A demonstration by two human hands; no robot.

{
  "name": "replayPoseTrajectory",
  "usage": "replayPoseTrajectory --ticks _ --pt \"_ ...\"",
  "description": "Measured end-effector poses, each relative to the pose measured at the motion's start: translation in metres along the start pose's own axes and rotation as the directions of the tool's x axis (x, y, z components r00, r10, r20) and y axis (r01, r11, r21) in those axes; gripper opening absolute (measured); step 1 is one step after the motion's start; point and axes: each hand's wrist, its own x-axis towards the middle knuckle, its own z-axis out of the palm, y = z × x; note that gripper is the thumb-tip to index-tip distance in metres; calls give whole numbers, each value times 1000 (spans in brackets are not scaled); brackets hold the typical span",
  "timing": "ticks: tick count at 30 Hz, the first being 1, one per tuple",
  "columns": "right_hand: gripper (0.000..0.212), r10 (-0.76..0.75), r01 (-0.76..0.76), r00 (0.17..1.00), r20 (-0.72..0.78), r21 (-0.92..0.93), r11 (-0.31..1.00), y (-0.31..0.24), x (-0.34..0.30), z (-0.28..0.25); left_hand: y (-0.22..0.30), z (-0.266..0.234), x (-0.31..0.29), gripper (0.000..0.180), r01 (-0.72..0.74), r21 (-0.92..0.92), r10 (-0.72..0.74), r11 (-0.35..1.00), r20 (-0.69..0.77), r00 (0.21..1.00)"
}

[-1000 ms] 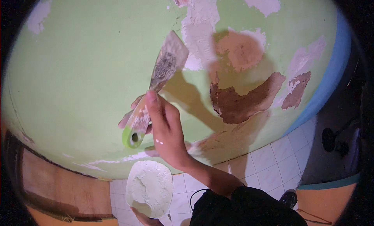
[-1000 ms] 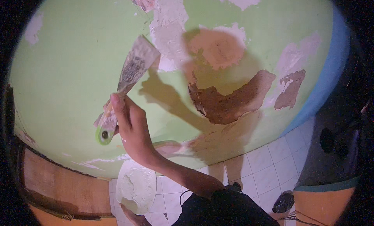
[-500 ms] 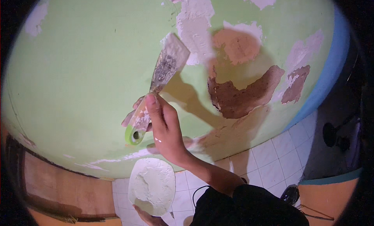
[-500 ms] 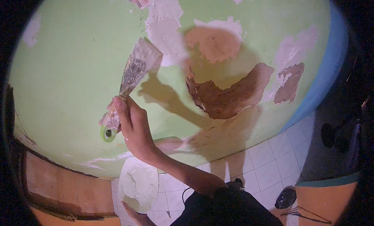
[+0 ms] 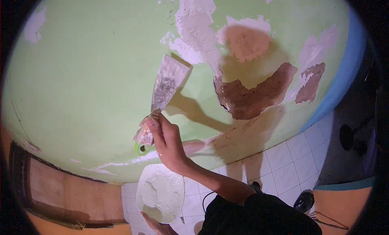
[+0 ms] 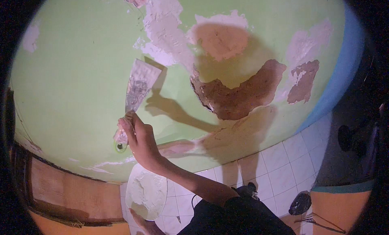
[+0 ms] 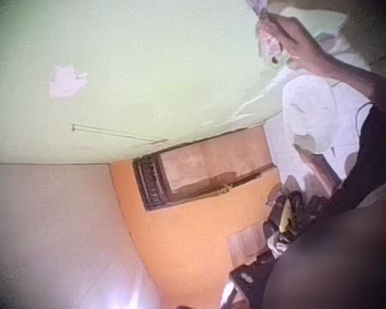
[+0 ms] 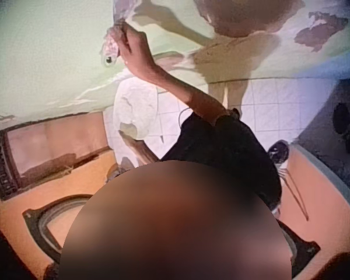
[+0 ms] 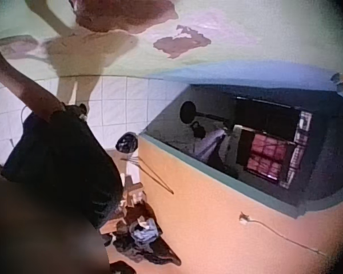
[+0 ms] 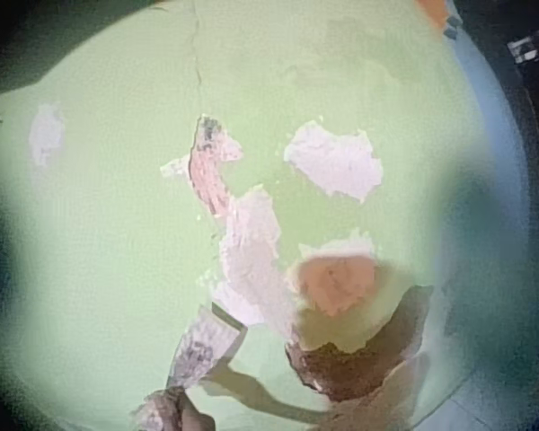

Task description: Patching a damaged area on a wall using putty and a putty knife.

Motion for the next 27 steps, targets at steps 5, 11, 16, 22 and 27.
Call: replayPoseTrajectory --ticks 5,11,16,22,27 --pt "31 -37 49 984 -177 65 997 3 22 -27 11 39 -31 65 75 -49 -76 996 -22 997" --pt "38 174 -161 982 -73 154 975 -2 23 -30 7 43 -45 65 28 -42 -30 999 -56 998" --pt "30 70 -72 996 46 43 996 -4 1 -27 11 68 -74 66 34 -8 -35 999 -134 990" --pt "26 9 4 996 -84 149 989 5 31 -41 3 61 -87 66 7 -23 -11 1000 -178 984" --pt "27 147 -144 987 67 -43 989 3 16 -47 -2 53 -88 66 1 -22 -5 1000 -177 984"
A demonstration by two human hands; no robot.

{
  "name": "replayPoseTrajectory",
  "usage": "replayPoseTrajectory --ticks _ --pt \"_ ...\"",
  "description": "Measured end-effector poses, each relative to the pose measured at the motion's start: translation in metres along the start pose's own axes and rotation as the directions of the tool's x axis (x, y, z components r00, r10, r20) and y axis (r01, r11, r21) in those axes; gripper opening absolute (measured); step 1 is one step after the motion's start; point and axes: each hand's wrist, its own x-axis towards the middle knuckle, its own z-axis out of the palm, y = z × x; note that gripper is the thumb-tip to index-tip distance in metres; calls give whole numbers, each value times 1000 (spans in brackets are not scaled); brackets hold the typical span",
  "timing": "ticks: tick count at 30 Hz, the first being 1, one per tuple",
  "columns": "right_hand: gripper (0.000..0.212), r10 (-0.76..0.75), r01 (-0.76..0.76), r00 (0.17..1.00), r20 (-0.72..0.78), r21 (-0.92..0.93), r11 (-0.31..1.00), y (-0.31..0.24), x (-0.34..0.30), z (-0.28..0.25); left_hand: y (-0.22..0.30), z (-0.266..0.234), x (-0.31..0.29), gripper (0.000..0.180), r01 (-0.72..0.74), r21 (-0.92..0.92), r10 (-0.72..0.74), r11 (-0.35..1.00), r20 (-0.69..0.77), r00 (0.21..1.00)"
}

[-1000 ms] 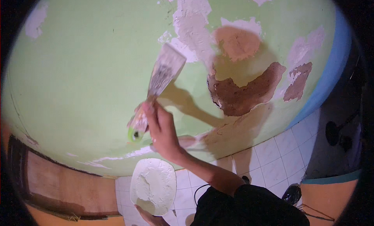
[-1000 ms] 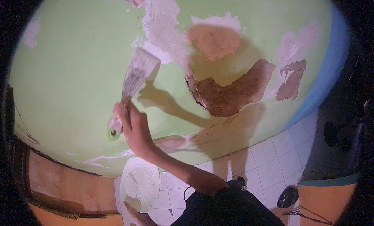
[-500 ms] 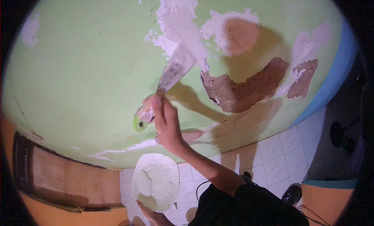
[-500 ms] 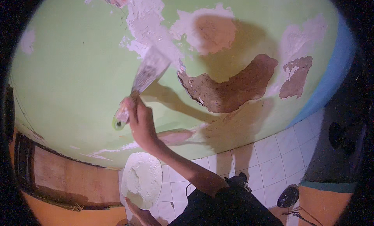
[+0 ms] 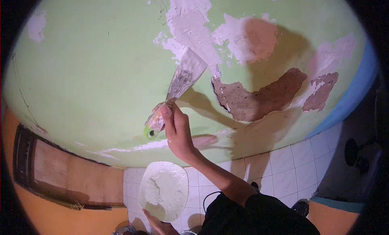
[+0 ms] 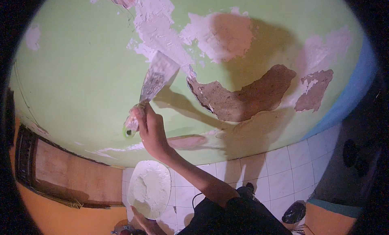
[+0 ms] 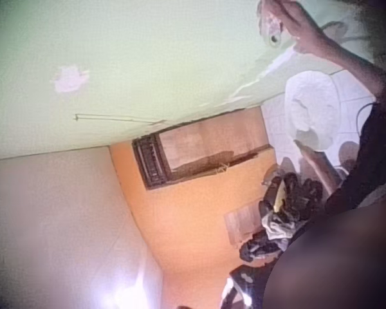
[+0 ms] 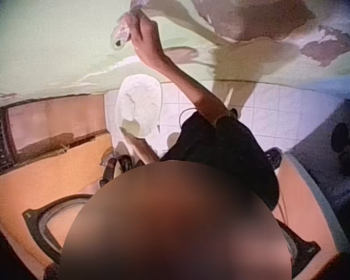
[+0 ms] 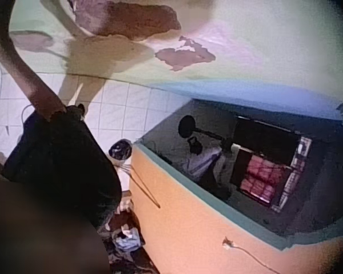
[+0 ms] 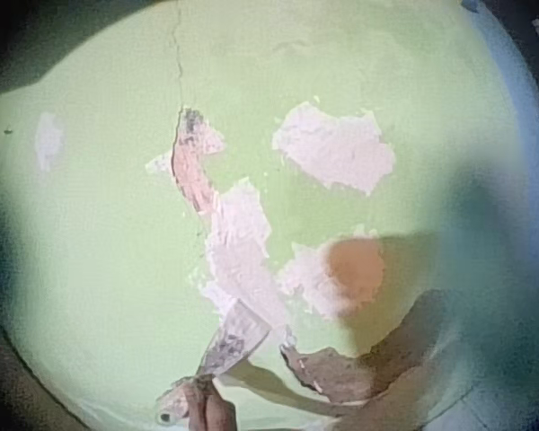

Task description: Patching a damaged area on a wall using putty and a putty knife.

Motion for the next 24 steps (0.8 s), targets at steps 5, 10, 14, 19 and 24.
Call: replayPoseTrajectory --ticks 5,10,14,19,24 --pt "29 -151 168 976 -159 100 981 -4 7 6 3 -6 11 66 1 7 -1 1000 13 1000" --pt "31 -37 54 987 -158 103 993 -8 15 6 6 4 7 67 6 -4 -6 1000 12 1000" --pt "30 -13 18 999 -45 105 994 -6 -3 7 3 -13 32 67 -21 85 19 996 23 1000" --pt "31 -79 114 985 -153 239 964 -1 7 8 5 -21 38 66 9 46 -9 999 2 1000" --pt "33 -57 88 988 -142 227 970 8 11 17 7 -11 39 66 32 -2 -31 999 59 998"
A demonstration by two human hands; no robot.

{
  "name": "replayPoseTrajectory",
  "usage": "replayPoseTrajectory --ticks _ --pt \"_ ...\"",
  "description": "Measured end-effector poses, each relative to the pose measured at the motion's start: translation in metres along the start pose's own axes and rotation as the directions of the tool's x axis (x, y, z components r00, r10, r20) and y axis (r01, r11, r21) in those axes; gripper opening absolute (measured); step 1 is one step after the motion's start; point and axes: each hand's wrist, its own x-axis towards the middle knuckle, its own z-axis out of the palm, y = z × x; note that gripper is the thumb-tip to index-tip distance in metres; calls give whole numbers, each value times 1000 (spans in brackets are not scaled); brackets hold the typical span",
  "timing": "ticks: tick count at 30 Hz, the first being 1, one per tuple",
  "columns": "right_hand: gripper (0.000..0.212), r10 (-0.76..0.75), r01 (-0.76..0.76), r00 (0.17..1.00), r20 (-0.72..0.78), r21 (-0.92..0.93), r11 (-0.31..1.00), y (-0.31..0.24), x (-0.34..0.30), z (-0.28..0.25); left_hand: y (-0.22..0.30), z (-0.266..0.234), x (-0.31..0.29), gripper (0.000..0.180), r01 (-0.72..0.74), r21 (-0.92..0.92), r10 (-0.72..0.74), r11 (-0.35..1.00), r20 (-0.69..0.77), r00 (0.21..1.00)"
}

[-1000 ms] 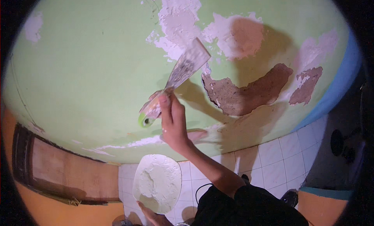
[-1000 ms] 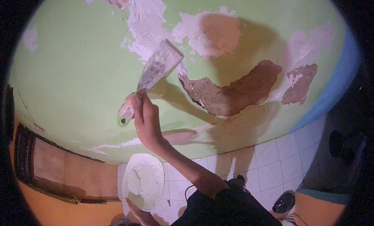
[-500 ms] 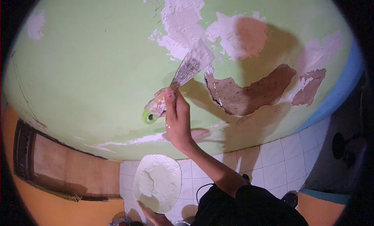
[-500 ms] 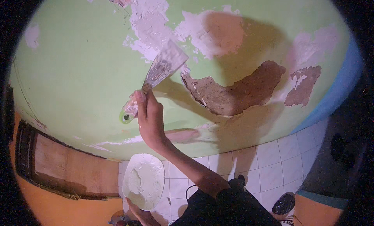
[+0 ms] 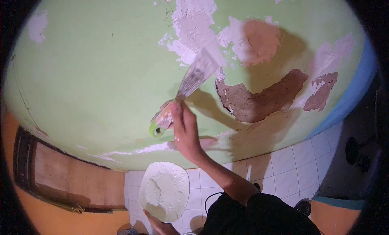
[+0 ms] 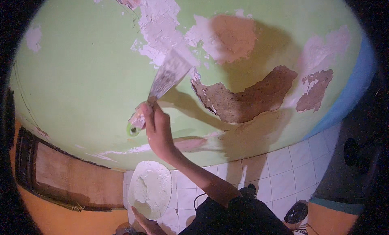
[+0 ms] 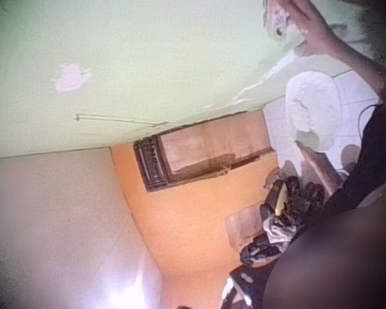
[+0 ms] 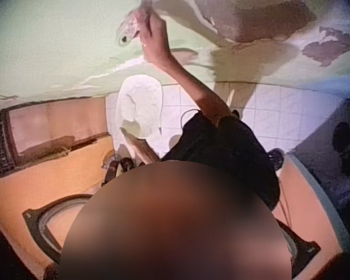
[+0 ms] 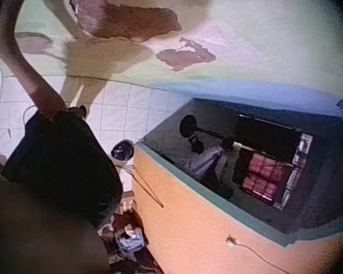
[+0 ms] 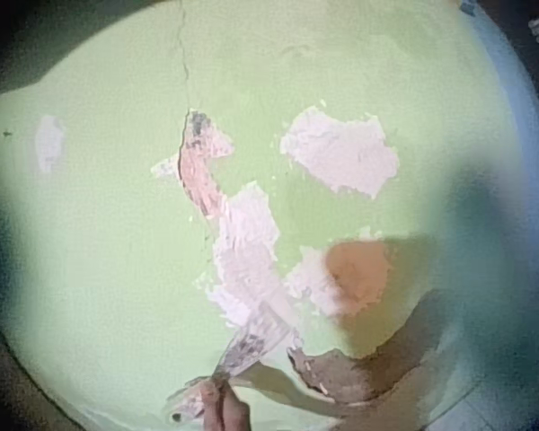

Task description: Patching a damaged area on a wall using putty and a putty knife.

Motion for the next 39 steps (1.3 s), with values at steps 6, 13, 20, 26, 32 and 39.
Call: replayPoseTrajectory --ticks 6,13,20,26,32,39 --pt "30 52 -42 996 73 -133 990 2 -22 5 9 20 0 65 -4 -3 4 1000 -20 1000" --pt "33 -17 7 994 -112 -92 996 2 -3 -6 12 16 8 66 5 12 -4 1000 -17 1000" --pt "29 31 -27 999 25 -147 989 13 -25 -2 17 29 3 67 25 62 -26 998 9 1000" --pt "35 9 -11 994 -109 -21 1000 1 -15 -7 24 40 -4 69 6 88 -3 996 -27 1000" --pt "35 27 -27 999 18 19 999 20 -37 4 18 23 16 67 18 30 -20 999 80 997" --pt "36 38 -36 998 -44 59 998 -2 -22 5 22 25 12 63 33 -6 -33 999 31 999"
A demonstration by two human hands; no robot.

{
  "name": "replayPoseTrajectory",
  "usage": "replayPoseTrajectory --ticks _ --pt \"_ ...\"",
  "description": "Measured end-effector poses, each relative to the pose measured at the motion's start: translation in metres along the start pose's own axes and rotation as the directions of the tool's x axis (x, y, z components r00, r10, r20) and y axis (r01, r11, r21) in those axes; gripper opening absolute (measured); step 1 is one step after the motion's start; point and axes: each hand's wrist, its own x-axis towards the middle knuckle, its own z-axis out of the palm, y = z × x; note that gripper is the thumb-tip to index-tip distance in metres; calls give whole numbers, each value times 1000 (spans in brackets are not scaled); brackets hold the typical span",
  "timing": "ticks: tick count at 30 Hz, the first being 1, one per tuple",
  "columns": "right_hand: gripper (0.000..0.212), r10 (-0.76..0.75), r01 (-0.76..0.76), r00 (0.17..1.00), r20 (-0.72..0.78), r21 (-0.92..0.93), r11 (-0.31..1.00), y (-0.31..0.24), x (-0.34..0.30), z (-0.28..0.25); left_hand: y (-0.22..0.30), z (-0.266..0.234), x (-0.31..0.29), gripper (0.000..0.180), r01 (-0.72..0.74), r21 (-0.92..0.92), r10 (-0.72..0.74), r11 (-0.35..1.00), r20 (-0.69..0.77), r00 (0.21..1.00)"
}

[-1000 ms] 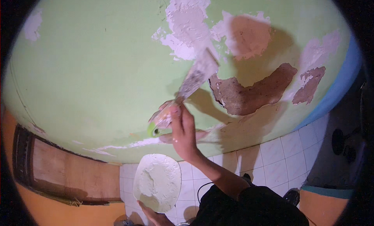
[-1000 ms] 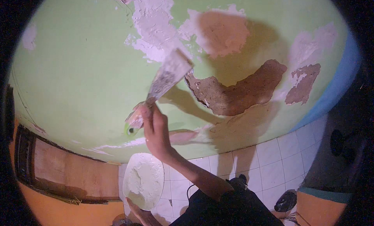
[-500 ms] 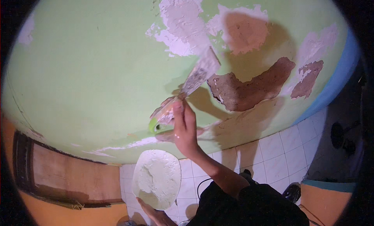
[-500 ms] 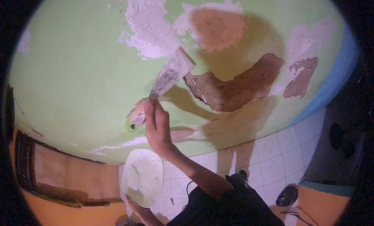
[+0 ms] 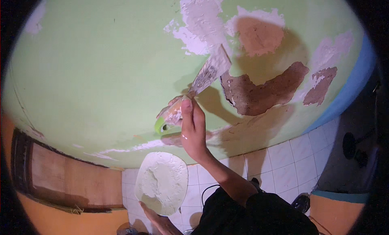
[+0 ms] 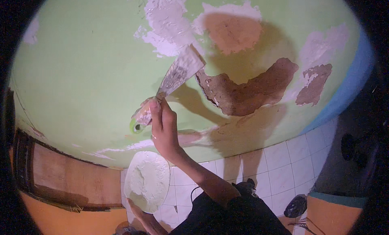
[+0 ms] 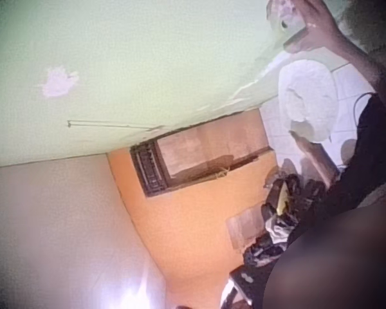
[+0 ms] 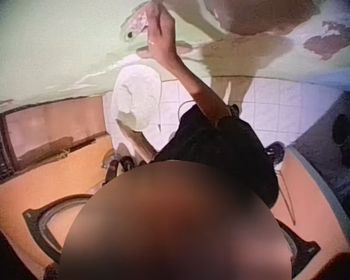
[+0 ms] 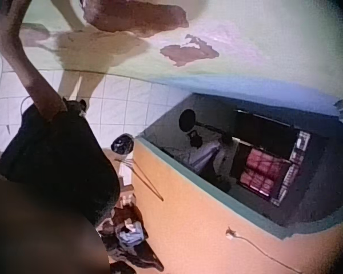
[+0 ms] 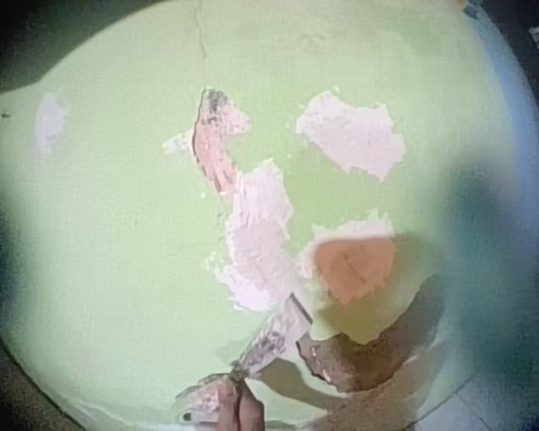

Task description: Patching a damaged area on a wall using putty and a putty knife.

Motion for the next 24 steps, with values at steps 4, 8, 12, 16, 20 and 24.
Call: replayPoseTrajectory --ticks 4,8,12,16,20,24 --pt "38 -85 87 996 23 -156 984 -4 12 15 -2 -11 9 62 -23 15 23 1000 1 1000" --pt "37 -41 56 996 75 -214 975 7 7 24 -3 -13 11 65 -2 53 2 999 12 1000" --pt "34 -92 100 995 49 -209 973 -1 0 27 -5 -23 14 65 -18 4 18 1000 26 1000" --pt "39 -70 68 997 -17 -94 993 -9 29 15 -8 -23 9 65 -34 -25 35 999 40 999" --pt "37 -13 9 999 -39 -89 996 0 28 19 -8 -14 4 62 -18 -26 17 1000 -24 1000" --pt "36 66 -46 990 121 -159 986 -1 0 33 1 -4 2 63 44 -80 -49 996 -61 997"
